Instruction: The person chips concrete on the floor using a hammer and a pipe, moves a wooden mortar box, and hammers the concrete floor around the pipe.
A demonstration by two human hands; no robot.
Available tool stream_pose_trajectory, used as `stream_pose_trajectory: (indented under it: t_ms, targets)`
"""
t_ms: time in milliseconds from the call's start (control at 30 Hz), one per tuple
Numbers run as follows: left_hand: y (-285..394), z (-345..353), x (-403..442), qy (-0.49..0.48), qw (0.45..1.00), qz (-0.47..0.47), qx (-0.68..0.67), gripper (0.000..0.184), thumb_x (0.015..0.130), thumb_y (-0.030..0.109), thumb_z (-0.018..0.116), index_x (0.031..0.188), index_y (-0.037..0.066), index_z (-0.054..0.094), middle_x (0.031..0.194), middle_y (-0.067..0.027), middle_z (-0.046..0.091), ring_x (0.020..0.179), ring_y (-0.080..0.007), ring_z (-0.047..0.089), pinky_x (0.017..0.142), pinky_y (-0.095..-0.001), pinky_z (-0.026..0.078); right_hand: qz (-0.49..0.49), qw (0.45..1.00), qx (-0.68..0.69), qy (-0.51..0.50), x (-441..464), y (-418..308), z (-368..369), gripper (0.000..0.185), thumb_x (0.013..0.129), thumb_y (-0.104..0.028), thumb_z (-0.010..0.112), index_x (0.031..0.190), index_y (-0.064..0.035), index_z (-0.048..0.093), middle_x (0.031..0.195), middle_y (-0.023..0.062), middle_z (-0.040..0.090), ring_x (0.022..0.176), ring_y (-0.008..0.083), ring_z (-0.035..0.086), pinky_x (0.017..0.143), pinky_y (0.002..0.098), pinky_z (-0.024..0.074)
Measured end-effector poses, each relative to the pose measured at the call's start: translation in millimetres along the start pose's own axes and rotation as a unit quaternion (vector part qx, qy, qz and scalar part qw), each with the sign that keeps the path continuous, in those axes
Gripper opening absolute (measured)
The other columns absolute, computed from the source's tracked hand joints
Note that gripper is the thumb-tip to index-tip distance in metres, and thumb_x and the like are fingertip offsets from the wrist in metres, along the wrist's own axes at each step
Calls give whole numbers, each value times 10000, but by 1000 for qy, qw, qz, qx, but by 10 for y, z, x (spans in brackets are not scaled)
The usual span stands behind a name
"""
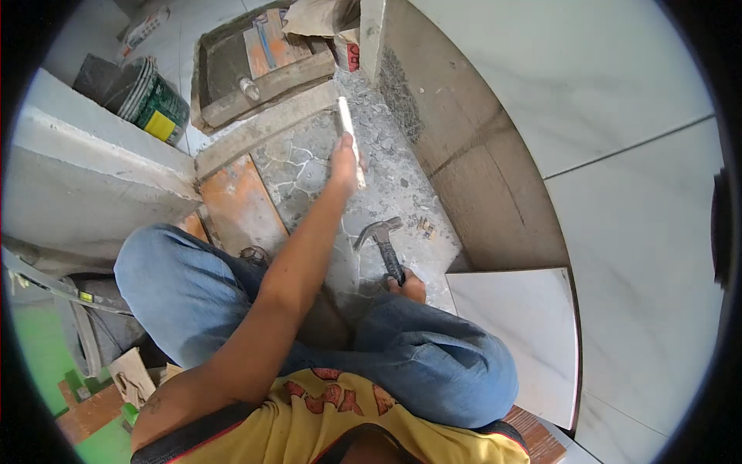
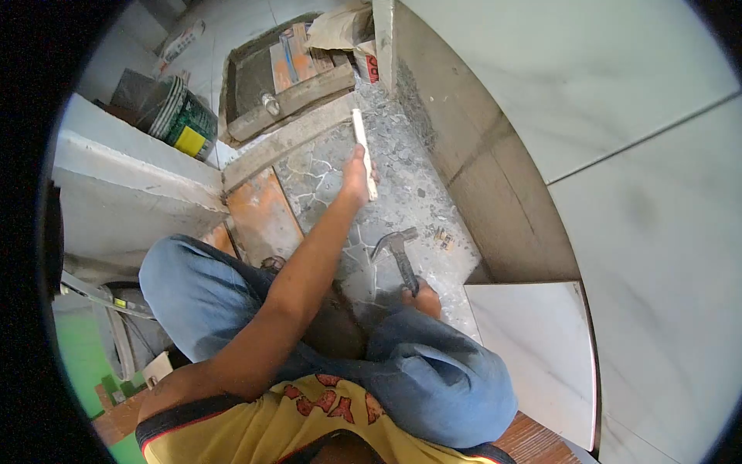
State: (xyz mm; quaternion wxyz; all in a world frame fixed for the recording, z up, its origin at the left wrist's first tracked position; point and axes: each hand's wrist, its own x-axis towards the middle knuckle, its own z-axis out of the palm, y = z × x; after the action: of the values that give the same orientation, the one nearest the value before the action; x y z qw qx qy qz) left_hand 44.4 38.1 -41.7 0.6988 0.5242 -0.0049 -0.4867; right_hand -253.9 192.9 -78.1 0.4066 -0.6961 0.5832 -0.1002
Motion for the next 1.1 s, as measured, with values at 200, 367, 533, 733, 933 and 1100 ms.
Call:
stream_pose_trajectory:
  t_ms: [200, 367, 533, 733, 933, 1100]
  targets:
    - [-556, 391, -22, -67, 995, -5, 74, 316, 1020, 373, 468, 1101, 70, 507, 696, -63, 527, 501, -191, 521, 450, -366, 444, -67, 995, 37, -69, -69, -813, -1033, 391, 871, -385, 705, 884, 0, 638, 588, 123, 549, 559, 208, 534, 566, 376, 459]
    - [-1178, 333, -162, 14, 950, 41, 310, 410, 974, 376, 531, 1106, -8, 580, 932, -233, 664, 821, -398, 655, 721, -484, 504, -104, 962, -213, -139, 117, -1742, -1844, 438, 889, -411, 690, 834, 18, 622, 635, 235, 592, 606, 390, 629, 598, 456, 491]
    - [-1162, 455, 11, 22, 982, 44, 183, 414, 971, 349, 524, 1136, -28, 574, 1092, -297, 639, 1048, -460, 602, 896, -506, 454, -183, 881, -397, -181, 37, -2846, -2210, 404, 895, -394, 662, 932, 8, 636, 682, 269, 623, 676, 455, 643, 628, 502, 523]
    - [-558, 364, 264, 202, 963, 27, 174, 454, 978, 352, 537, 1236, -21, 512, 1093, -264, 646, 1014, -430, 628, 881, -475, 473, -217, 845, -457, -175, 34, -3027, -1838, 386, 889, -396, 662, 952, -17, 617, 647, 221, 628, 667, 421, 659, 618, 494, 525]
    - [-280, 449, 430, 100, 977, 101, 158, 455, 982, 330, 535, 1261, -27, 504, 984, -230, 651, 910, -387, 644, 851, -484, 486, -224, 832, -473, -184, 278, -2982, -1901, 380, 889, -382, 653, 943, -7, 623, 725, 241, 654, 760, 424, 668, 680, 504, 530]
    - [-544, 342, 831, 2, 966, -6, 258, 437, 968, 336, 526, 1221, -17, 578, 1019, -261, 680, 1005, -388, 660, 872, -476, 499, -186, 860, -441, -175, 464, -2933, -1967, 407, 895, -404, 645, 992, -9, 634, 781, 260, 666, 803, 447, 671, 713, 507, 544]
